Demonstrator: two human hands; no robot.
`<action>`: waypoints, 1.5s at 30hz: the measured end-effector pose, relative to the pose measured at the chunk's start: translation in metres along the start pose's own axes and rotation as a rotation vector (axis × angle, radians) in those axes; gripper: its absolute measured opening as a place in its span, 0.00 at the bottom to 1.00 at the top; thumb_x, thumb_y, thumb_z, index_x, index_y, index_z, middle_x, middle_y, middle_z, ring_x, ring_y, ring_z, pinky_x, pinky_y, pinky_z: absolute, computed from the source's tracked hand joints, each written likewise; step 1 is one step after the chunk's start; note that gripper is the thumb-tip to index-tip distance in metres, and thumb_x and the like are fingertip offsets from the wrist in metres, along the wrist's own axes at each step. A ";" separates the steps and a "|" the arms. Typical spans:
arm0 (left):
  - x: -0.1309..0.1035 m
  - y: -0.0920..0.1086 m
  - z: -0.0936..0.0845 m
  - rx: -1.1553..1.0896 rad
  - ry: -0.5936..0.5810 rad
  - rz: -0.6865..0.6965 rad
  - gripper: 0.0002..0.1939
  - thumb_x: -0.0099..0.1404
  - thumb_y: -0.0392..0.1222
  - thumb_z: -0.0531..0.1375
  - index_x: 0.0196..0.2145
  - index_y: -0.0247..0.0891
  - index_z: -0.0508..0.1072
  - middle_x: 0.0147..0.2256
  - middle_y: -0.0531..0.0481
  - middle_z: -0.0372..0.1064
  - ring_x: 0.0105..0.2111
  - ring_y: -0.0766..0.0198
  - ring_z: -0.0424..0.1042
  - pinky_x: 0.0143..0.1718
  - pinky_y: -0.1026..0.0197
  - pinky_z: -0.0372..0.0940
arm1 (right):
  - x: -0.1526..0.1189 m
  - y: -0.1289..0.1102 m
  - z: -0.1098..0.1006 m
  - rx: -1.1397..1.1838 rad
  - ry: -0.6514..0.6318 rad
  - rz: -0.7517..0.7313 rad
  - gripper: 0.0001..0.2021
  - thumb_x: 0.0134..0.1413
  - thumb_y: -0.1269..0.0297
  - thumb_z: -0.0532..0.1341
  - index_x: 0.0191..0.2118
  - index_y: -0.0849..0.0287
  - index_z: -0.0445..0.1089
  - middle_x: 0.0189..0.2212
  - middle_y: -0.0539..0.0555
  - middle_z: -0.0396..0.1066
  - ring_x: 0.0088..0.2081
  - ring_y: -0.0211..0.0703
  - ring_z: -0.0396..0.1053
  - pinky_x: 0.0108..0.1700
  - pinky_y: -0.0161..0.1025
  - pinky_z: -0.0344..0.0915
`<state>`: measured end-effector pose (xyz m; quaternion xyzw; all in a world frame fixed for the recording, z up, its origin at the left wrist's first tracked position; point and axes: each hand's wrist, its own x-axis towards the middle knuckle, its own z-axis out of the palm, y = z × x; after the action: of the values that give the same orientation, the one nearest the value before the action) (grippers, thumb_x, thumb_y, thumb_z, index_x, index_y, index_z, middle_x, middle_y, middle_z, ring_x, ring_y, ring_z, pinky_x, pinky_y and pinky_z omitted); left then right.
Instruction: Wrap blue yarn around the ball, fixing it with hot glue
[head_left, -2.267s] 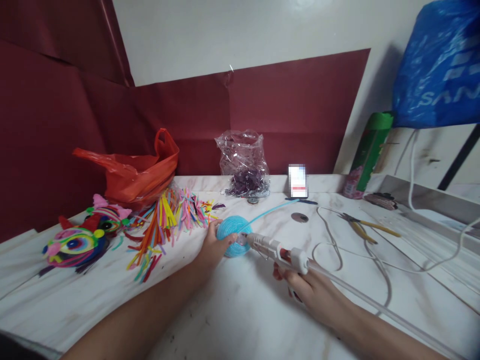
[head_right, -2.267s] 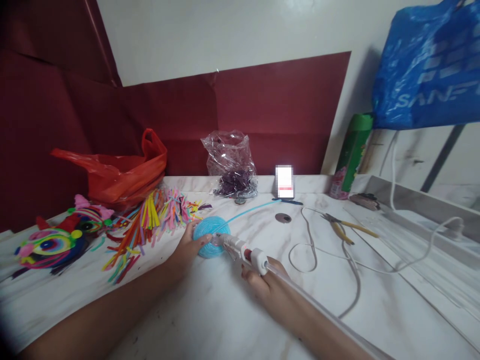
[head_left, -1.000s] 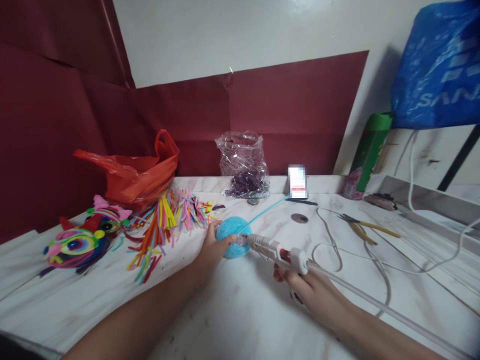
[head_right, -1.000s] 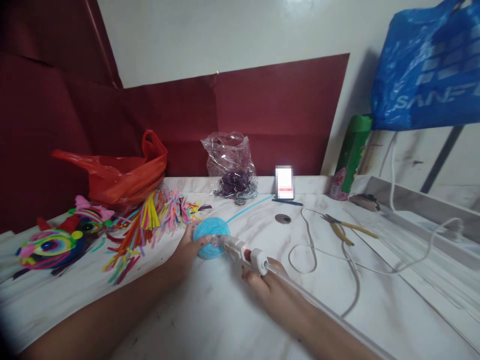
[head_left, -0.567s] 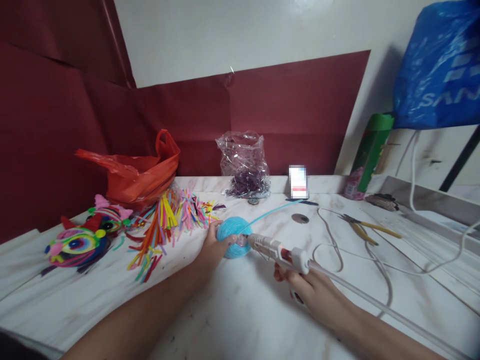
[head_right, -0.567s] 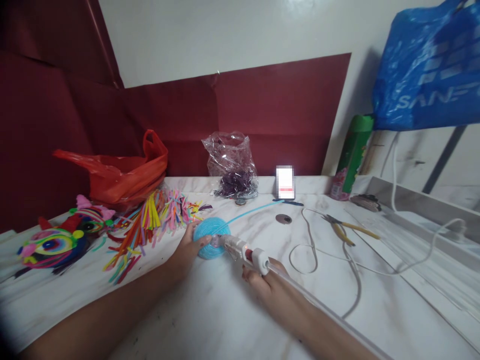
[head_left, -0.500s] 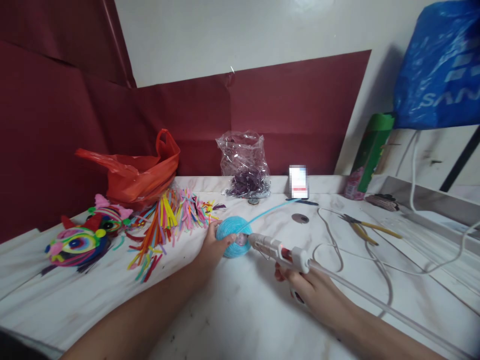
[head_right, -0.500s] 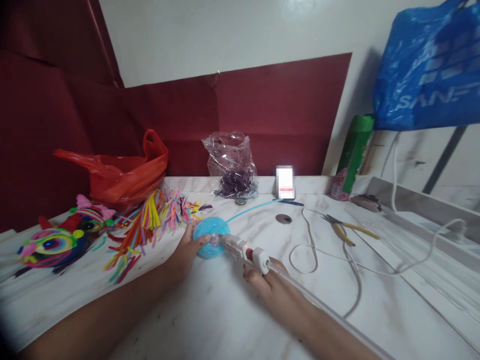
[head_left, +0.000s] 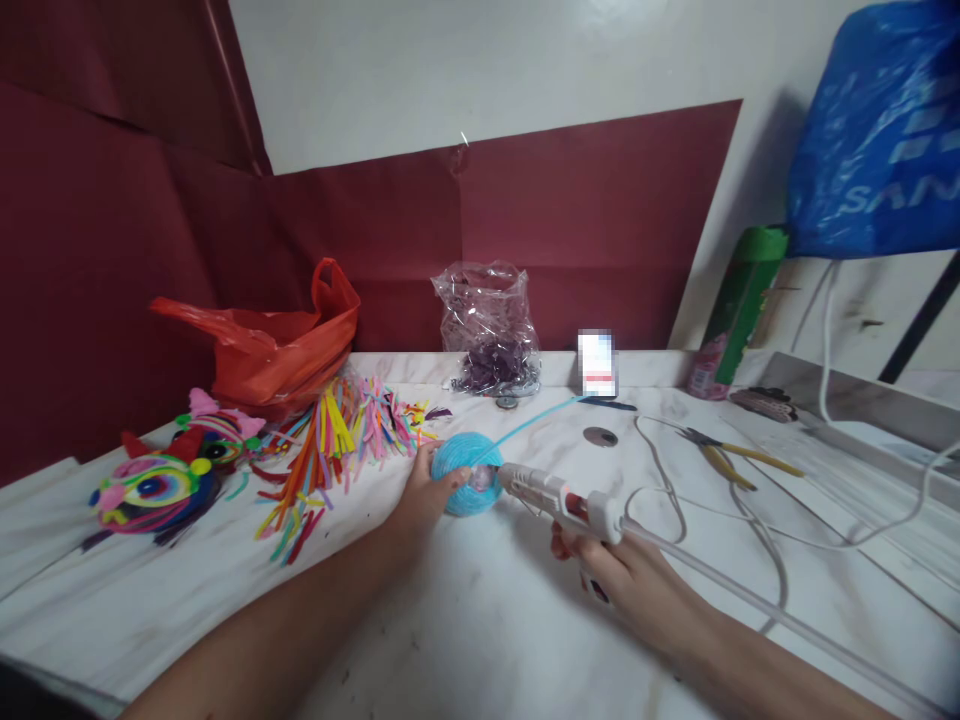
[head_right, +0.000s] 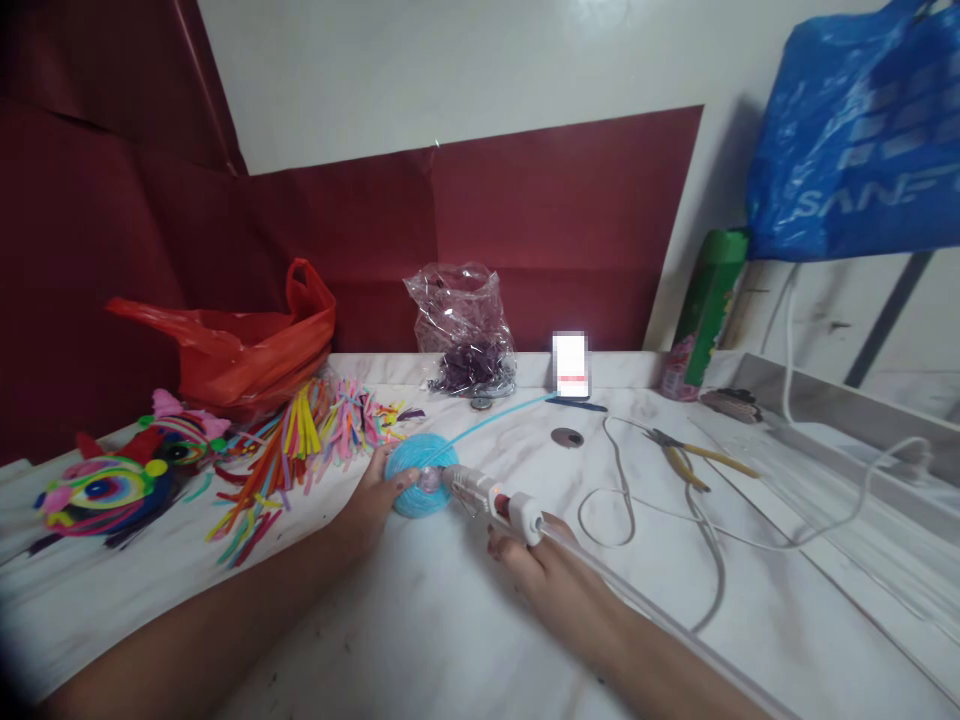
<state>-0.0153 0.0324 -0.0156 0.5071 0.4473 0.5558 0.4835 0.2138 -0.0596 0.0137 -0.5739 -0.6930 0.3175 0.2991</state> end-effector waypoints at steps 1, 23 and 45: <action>0.000 0.000 0.000 0.001 0.003 0.001 0.29 0.49 0.48 0.66 0.46 0.42 0.61 0.39 0.49 0.69 0.36 0.59 0.71 0.37 0.58 0.65 | 0.000 -0.001 0.000 -0.002 0.004 -0.010 0.16 0.55 0.54 0.47 0.31 0.55 0.68 0.32 0.52 0.70 0.32 0.44 0.67 0.34 0.39 0.63; 0.003 -0.006 -0.004 -0.107 0.033 0.007 0.26 0.51 0.47 0.66 0.46 0.41 0.64 0.38 0.48 0.71 0.37 0.60 0.72 0.41 0.57 0.66 | -0.001 -0.001 0.000 -0.016 -0.012 -0.025 0.14 0.57 0.58 0.48 0.29 0.56 0.66 0.29 0.50 0.68 0.29 0.41 0.64 0.30 0.37 0.62; 0.003 -0.006 -0.002 -0.101 0.040 0.009 0.28 0.49 0.48 0.66 0.46 0.41 0.63 0.39 0.49 0.70 0.37 0.61 0.71 0.40 0.57 0.65 | 0.001 -0.001 -0.002 -0.009 0.006 -0.101 0.13 0.56 0.60 0.49 0.28 0.55 0.67 0.27 0.49 0.69 0.28 0.41 0.65 0.30 0.36 0.61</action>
<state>-0.0170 0.0366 -0.0214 0.4728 0.4259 0.5897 0.4972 0.2143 -0.0584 0.0153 -0.5406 -0.7216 0.2973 0.3142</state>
